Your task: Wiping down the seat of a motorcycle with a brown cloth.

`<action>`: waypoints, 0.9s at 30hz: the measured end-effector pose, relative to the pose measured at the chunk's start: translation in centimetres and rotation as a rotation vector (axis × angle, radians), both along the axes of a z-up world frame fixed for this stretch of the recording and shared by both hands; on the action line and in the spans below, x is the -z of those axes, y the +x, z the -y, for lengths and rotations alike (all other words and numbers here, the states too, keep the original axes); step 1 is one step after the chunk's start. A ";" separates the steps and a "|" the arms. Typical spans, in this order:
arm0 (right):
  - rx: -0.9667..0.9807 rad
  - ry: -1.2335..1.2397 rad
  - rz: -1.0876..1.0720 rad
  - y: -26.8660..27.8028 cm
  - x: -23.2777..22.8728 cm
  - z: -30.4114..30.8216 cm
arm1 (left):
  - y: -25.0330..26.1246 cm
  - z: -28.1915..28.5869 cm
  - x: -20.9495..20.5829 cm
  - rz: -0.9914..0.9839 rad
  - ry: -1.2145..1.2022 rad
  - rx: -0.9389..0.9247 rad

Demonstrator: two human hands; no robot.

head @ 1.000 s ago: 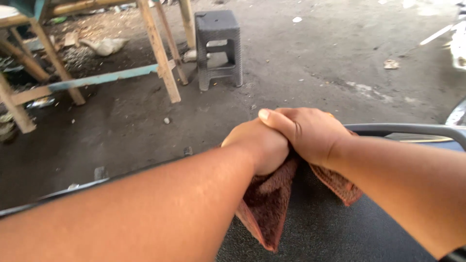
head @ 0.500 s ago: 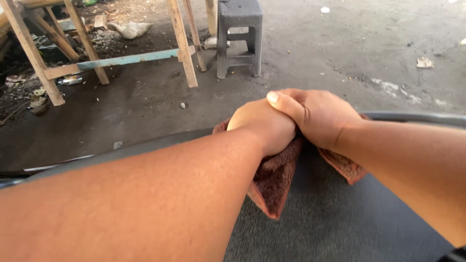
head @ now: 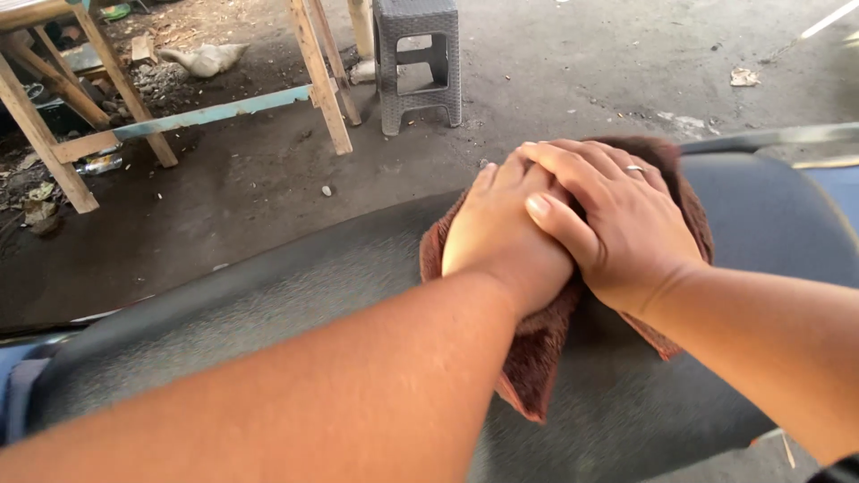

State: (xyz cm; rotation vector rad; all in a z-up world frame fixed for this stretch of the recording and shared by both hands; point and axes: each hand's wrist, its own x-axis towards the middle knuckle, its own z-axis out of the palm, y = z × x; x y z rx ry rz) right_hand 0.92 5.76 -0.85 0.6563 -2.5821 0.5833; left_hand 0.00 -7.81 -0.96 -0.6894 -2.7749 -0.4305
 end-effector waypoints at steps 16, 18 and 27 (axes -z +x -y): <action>0.143 -0.039 -0.054 12.9 3.3 7.4 | 10.7 6.7 3.6 -0.028 -0.062 0.219; 0.173 -0.047 -0.031 12.7 2.8 7.3 | 10.3 6.5 2.7 -0.020 -0.137 0.233; 0.190 -0.127 0.027 8.3 2.1 1.8 | 6.0 2.1 0.7 -0.058 -0.272 0.271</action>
